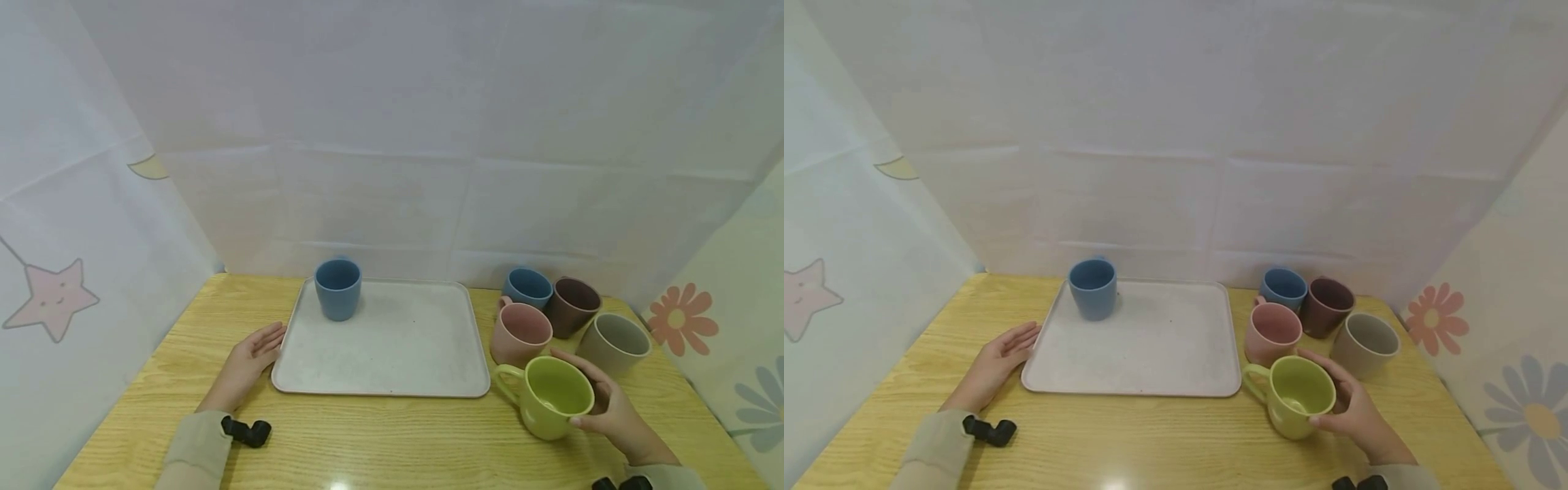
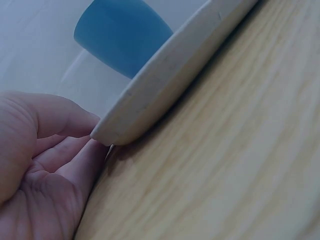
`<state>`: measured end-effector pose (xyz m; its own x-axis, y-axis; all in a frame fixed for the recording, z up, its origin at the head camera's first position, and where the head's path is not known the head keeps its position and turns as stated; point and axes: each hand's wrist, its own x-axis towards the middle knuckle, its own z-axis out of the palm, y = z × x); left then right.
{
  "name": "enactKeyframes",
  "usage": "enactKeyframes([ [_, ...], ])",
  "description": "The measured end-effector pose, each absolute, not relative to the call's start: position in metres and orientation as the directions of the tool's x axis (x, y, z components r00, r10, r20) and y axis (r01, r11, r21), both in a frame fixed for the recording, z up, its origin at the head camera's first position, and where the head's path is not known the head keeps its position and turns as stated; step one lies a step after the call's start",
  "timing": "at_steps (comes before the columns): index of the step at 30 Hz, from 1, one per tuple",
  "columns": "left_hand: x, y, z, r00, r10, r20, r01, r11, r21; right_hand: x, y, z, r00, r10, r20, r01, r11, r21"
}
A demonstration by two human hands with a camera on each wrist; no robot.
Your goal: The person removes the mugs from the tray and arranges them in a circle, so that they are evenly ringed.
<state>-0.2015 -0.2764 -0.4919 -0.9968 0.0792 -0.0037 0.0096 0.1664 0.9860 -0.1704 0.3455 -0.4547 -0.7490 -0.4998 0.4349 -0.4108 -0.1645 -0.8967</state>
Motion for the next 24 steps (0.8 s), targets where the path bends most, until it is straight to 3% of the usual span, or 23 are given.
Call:
enactKeyframes([
  [24, -0.201, -0.275, -0.491, -0.997, 0.076, -0.009, 0.005, 0.184, 0.983, -0.182, 0.352, -0.466, -0.727, -0.550, 0.410, -0.343, -0.227, -0.912],
])
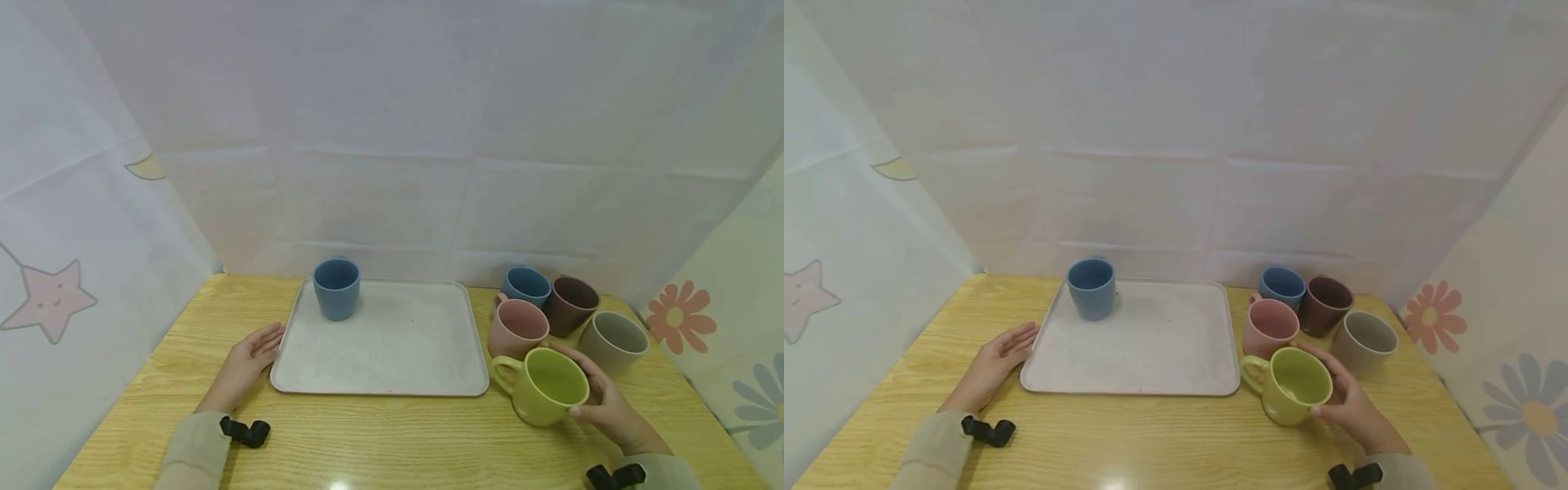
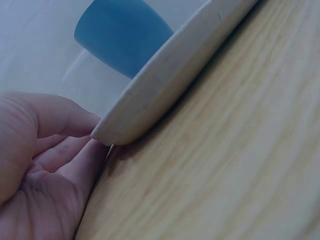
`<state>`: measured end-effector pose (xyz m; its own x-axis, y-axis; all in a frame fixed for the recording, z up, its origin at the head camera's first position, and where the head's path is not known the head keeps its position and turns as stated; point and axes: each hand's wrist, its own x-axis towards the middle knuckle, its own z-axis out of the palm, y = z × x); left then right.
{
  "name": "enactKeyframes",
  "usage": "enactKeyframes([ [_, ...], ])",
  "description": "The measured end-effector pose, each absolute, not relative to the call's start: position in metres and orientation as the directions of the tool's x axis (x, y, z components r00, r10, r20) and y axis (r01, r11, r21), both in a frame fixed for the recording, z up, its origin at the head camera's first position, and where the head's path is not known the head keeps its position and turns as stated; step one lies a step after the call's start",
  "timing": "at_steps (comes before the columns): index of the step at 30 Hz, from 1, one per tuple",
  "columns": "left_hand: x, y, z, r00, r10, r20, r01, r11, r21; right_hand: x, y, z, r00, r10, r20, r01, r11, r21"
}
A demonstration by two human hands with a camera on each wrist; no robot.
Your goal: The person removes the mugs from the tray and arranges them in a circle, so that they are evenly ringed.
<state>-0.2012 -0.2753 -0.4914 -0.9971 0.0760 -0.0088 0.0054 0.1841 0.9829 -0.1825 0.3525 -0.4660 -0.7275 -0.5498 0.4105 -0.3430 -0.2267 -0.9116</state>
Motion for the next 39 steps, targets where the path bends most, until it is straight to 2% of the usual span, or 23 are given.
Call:
enactKeyframes([
  [6, -0.201, -0.276, -0.491, -0.997, 0.076, -0.003, 0.010, 0.170, 0.985, -0.184, 0.356, -0.459, -0.681, -0.622, 0.387, -0.305, -0.240, -0.922],
  [10, -0.202, -0.275, -0.491, -0.997, 0.074, -0.002, 0.011, 0.179, 0.984, -0.183, 0.356, -0.449, -0.672, -0.621, 0.404, -0.392, -0.165, -0.905],
  [14, -0.202, -0.275, -0.491, -0.997, 0.076, -0.005, 0.009, 0.188, 0.982, -0.177, 0.346, -0.428, -0.778, -0.478, 0.407, -0.516, 0.118, -0.848],
  [18, -0.202, -0.275, -0.490, -0.997, 0.073, -0.005, 0.008, 0.182, 0.983, -0.171, 0.321, -0.402, -0.848, -0.277, 0.452, -0.528, 0.367, -0.766],
  [22, -0.201, -0.275, -0.490, -0.998, 0.070, -0.002, 0.010, 0.172, 0.985, -0.168, 0.290, -0.382, -0.834, -0.231, 0.501, -0.552, 0.324, -0.768],
  [25, -0.201, -0.275, -0.491, -0.997, 0.072, -0.001, 0.012, 0.184, 0.983, -0.168, 0.262, -0.373, -0.811, -0.256, 0.525, -0.581, 0.255, -0.773],
  [30, -0.202, -0.275, -0.492, -0.998, 0.062, -0.014, -0.001, 0.203, 0.979, -0.175, 0.217, -0.370, -0.770, -0.306, 0.560, -0.630, 0.223, -0.744],
  [39, -0.201, -0.275, -0.491, -0.998, 0.058, -0.020, -0.007, 0.215, 0.977, -0.188, 0.150, -0.370, -0.795, -0.345, 0.499, -0.591, 0.252, -0.766],
])
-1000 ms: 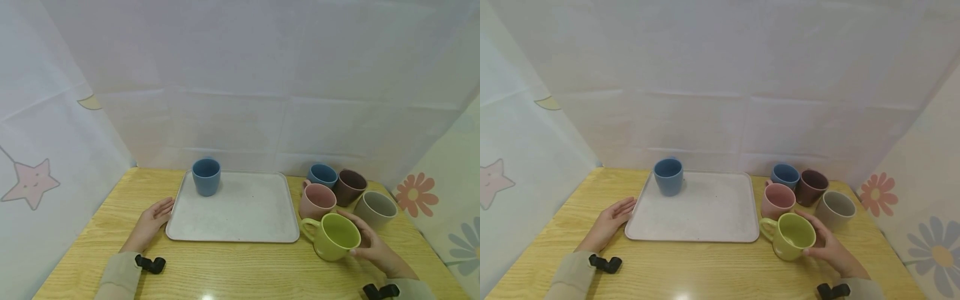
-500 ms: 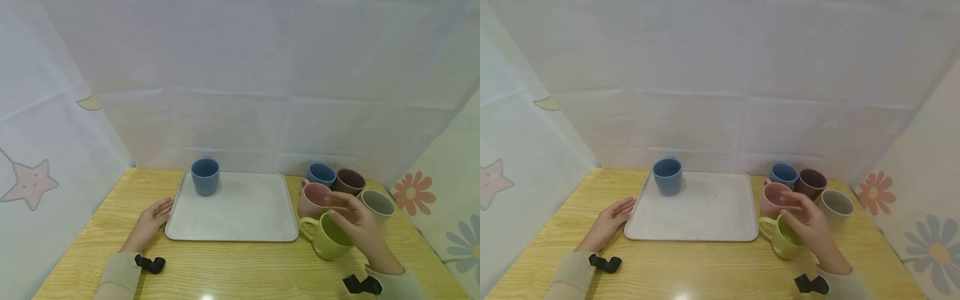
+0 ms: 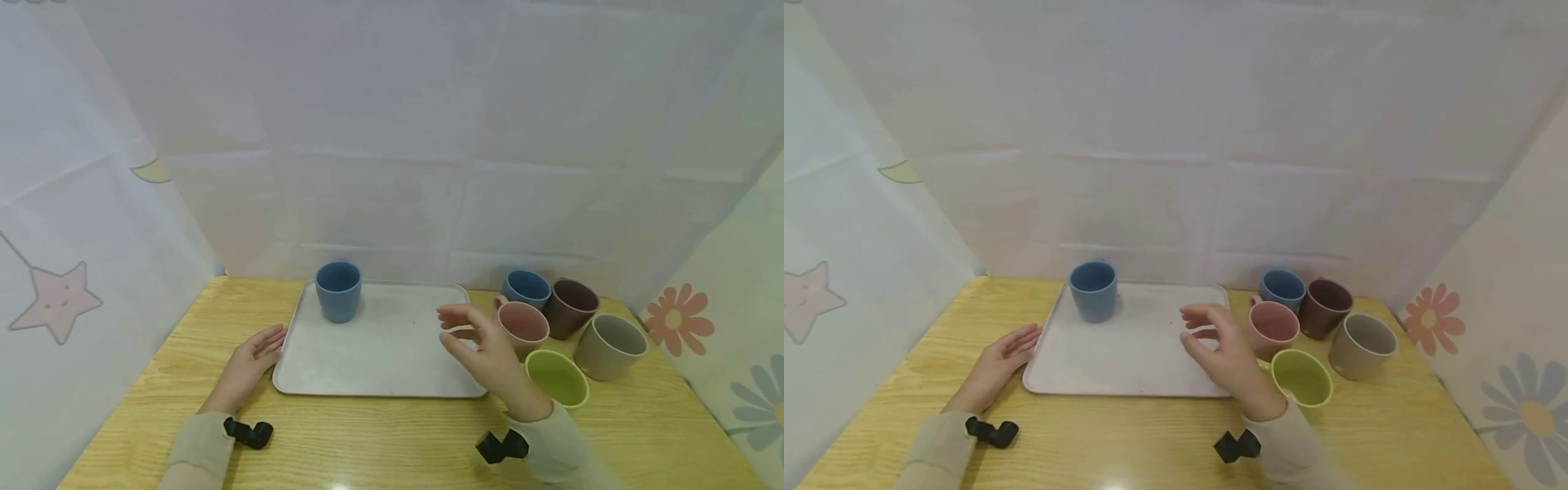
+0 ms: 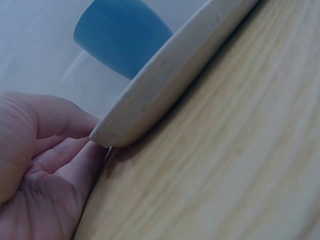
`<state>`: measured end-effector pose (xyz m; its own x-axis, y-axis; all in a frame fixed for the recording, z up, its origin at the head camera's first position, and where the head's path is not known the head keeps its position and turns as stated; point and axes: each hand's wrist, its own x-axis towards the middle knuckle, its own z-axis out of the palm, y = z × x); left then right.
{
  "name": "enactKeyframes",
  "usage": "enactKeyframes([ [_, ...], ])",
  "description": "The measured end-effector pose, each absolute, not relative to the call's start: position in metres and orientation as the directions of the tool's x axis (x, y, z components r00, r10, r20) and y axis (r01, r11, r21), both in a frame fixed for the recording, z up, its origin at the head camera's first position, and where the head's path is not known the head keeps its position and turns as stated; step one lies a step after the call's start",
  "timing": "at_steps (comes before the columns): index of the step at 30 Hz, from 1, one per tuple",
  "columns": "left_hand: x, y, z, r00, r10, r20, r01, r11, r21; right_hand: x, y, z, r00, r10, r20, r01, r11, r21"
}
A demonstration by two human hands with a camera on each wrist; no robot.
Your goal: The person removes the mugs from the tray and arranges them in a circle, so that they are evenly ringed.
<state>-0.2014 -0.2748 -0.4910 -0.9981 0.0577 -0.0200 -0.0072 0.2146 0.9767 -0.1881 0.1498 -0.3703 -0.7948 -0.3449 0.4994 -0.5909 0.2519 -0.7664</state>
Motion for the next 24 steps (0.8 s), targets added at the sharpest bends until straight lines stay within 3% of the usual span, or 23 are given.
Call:
enactKeyframes([
  [14, -0.202, -0.276, -0.493, -0.998, 0.063, -0.014, 0.000, 0.210, 0.978, -0.240, 0.057, -0.401, -0.941, -0.298, 0.159, -0.234, 0.236, -0.943],
  [24, -0.202, -0.274, -0.493, -0.998, 0.064, -0.006, 0.007, 0.208, 0.978, -0.275, -0.001, -0.426, -0.953, -0.272, 0.134, -0.215, 0.291, -0.932],
])
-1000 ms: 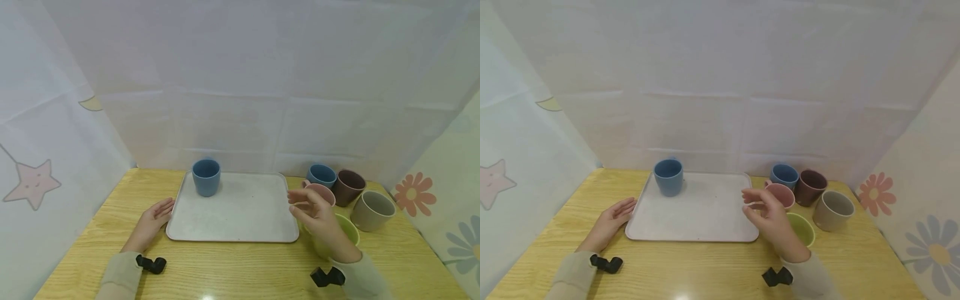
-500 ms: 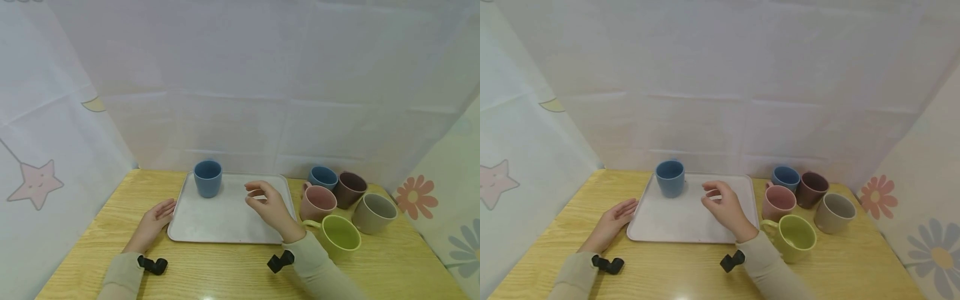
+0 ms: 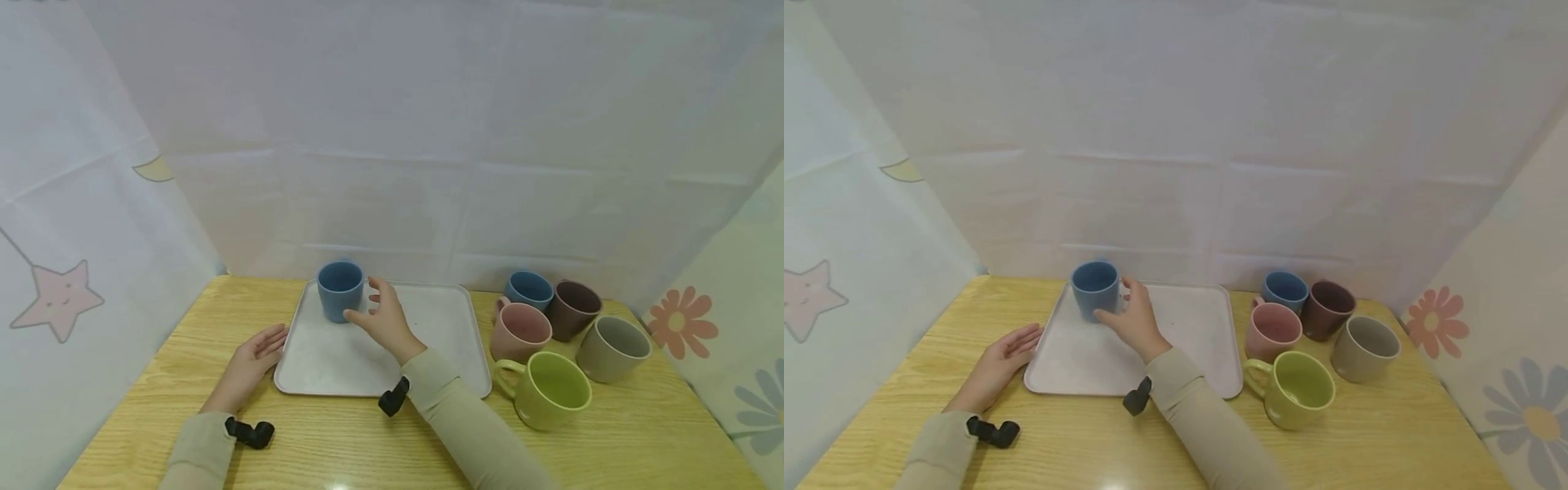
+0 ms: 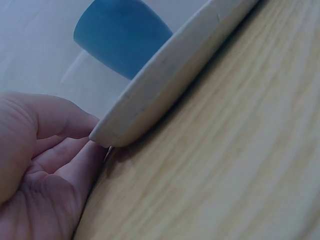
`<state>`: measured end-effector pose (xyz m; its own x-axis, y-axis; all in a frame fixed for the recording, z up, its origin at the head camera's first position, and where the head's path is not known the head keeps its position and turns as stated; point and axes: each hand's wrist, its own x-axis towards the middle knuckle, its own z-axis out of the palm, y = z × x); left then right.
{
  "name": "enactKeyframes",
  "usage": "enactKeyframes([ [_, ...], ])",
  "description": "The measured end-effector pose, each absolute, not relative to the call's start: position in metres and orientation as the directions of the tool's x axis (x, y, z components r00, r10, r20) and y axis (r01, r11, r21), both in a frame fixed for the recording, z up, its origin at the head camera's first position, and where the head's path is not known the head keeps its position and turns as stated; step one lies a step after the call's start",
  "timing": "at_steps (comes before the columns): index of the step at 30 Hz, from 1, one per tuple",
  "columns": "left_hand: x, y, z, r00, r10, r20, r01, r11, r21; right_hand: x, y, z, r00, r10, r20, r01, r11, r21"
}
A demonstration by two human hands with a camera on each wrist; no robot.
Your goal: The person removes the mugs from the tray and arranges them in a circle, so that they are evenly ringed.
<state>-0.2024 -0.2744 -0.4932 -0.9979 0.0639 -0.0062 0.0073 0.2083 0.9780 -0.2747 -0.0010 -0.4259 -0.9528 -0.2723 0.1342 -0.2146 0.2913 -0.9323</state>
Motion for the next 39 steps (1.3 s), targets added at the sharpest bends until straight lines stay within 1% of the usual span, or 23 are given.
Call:
enactKeyframes([
  [5, -0.202, -0.273, -0.492, -0.998, 0.069, -0.004, 0.011, 0.207, 0.978, -0.287, -0.019, -0.429, -0.960, -0.237, 0.146, -0.223, 0.341, -0.913],
  [10, -0.202, -0.273, -0.493, -0.998, 0.067, -0.007, 0.007, 0.202, 0.979, -0.297, -0.031, -0.429, -0.968, -0.215, 0.128, -0.194, 0.322, -0.927],
  [14, -0.201, -0.272, -0.495, -0.998, 0.067, -0.013, 0.001, 0.201, 0.980, -0.303, -0.039, -0.430, -0.979, -0.176, 0.099, -0.155, 0.341, -0.927],
  [18, -0.200, -0.271, -0.496, -0.998, 0.055, -0.021, -0.010, 0.199, 0.980, -0.308, -0.044, -0.430, -0.983, -0.156, 0.100, -0.148, 0.343, -0.928],
  [29, -0.201, -0.272, -0.494, -0.998, 0.062, -0.009, 0.003, 0.197, 0.980, -0.310, -0.035, -0.436, -0.980, -0.166, 0.113, -0.155, 0.266, -0.951],
  [39, -0.202, -0.275, -0.493, -0.998, 0.060, -0.012, 0.000, 0.204, 0.979, -0.304, -0.028, -0.445, -0.980, -0.148, 0.134, -0.171, 0.277, -0.946],
])
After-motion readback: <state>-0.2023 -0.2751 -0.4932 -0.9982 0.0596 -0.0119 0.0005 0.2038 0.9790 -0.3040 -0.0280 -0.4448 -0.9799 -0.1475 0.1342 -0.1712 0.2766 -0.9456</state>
